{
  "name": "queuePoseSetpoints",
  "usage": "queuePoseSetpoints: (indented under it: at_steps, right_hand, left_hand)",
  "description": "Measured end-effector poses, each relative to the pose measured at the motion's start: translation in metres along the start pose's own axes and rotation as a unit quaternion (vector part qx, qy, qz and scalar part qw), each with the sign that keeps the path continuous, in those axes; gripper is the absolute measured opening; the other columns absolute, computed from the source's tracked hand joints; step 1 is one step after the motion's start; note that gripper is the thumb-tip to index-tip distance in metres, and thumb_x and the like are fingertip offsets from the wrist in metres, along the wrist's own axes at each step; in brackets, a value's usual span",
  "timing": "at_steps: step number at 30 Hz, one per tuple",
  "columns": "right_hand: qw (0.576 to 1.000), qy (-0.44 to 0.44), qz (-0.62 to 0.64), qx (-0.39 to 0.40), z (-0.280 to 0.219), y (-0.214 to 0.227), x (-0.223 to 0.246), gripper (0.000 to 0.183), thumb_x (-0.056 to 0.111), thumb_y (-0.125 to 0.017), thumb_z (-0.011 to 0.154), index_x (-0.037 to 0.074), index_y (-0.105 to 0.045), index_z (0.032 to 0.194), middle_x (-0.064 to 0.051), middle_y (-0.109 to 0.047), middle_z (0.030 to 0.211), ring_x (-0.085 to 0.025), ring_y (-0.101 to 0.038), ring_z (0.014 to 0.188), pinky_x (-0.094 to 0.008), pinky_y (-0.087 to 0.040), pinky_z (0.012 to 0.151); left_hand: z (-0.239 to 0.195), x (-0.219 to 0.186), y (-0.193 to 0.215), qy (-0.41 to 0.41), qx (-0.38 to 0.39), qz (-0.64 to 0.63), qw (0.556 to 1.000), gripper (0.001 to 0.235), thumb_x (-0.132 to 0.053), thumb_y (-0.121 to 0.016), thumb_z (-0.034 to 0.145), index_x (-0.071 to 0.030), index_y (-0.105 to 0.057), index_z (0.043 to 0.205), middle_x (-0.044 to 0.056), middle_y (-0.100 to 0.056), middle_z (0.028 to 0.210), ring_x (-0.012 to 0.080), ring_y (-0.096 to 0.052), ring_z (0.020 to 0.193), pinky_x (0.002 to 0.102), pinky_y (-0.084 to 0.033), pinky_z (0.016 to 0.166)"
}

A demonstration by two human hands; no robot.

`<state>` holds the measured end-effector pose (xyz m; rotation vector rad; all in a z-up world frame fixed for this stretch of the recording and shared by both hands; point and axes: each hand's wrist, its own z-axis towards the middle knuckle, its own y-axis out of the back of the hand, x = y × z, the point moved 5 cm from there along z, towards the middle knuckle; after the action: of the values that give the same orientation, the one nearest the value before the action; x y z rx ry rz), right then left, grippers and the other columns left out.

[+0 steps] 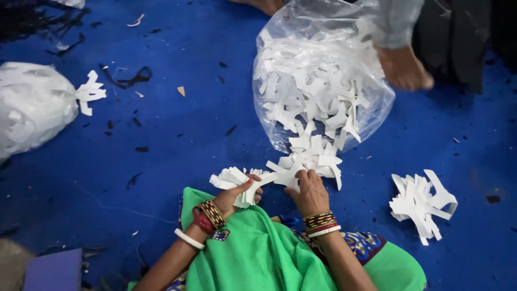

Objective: The person sorts and stacks white shoe lining or stiffener components from a pile into organized stacks while sitting on a blue floor.

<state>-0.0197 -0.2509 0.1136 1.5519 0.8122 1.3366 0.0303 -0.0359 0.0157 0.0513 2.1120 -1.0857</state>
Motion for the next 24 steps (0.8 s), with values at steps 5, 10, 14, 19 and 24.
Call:
queuePoseSetpoints:
  at_steps: [5, 10, 14, 19, 24]
  right_hand:
    - [0.999, 0.035, -0.026, -0.007, 0.001, -0.027, -0.010, 0.043, 0.025, -0.079, 0.077, 0.009, -0.063, 0.114, -0.013, -0.063, 0.106, -0.036, -0.063, 0.101, -0.046, -0.053, 0.085]
    - [1.000, 0.028, -0.012, -0.006, 0.009, -0.041, -0.042, 0.023, 0.019, -0.070, 0.088, 0.011, -0.069, 0.109, -0.014, -0.068, 0.103, -0.038, -0.069, 0.090, -0.046, -0.057, 0.080]
    - [0.981, -0.124, 0.151, 0.018, 0.015, -0.019, -0.064, 0.026, 0.015, -0.067, 0.091, 0.004, -0.069, 0.114, -0.017, -0.074, 0.094, -0.034, -0.073, 0.084, -0.044, -0.059, 0.075]
    - [0.842, -0.224, 0.487, 0.058, 0.011, -0.028, -0.072, 0.023, 0.011, -0.070, 0.089, 0.001, -0.068, 0.110, -0.011, -0.074, 0.096, -0.022, -0.070, 0.087, -0.035, -0.058, 0.081]
    - [0.723, -0.252, 0.618, 0.179, 0.003, -0.032, -0.031, 0.015, 0.010, -0.061, 0.092, 0.003, -0.065, 0.105, -0.009, -0.071, 0.092, -0.021, -0.073, 0.083, -0.034, -0.057, 0.070]
  left_hand:
    - [-0.003, -0.008, -0.001, -0.028, -0.019, -0.009, 0.999, 0.030, -0.030, -0.058, 0.104, -0.007, -0.064, 0.123, 0.009, -0.072, 0.093, 0.0184, -0.072, 0.083, 0.032, -0.059, 0.075]
    - [-0.006, -0.011, -0.002, -0.045, -0.017, -0.030, 0.998, 0.029, -0.030, -0.058, 0.105, -0.007, -0.064, 0.121, 0.010, -0.071, 0.093, 0.0184, -0.071, 0.082, 0.031, -0.059, 0.074]
    - [-0.005, -0.012, -0.004, -0.034, -0.007, -0.044, 0.998, 0.029, -0.030, -0.057, 0.105, -0.007, -0.064, 0.122, 0.010, -0.070, 0.095, 0.0176, -0.071, 0.083, 0.031, -0.059, 0.075]
    - [-0.004, -0.012, -0.001, -0.034, -0.040, 0.009, 0.999, 0.030, -0.030, -0.057, 0.104, -0.008, -0.065, 0.122, 0.009, -0.071, 0.097, 0.0169, -0.071, 0.082, 0.031, -0.059, 0.073]
    - [-0.005, -0.009, 0.001, -0.036, -0.033, -0.007, 0.999, 0.030, -0.030, -0.058, 0.106, -0.008, -0.064, 0.126, 0.010, -0.072, 0.099, 0.0176, -0.071, 0.085, 0.031, -0.058, 0.075]
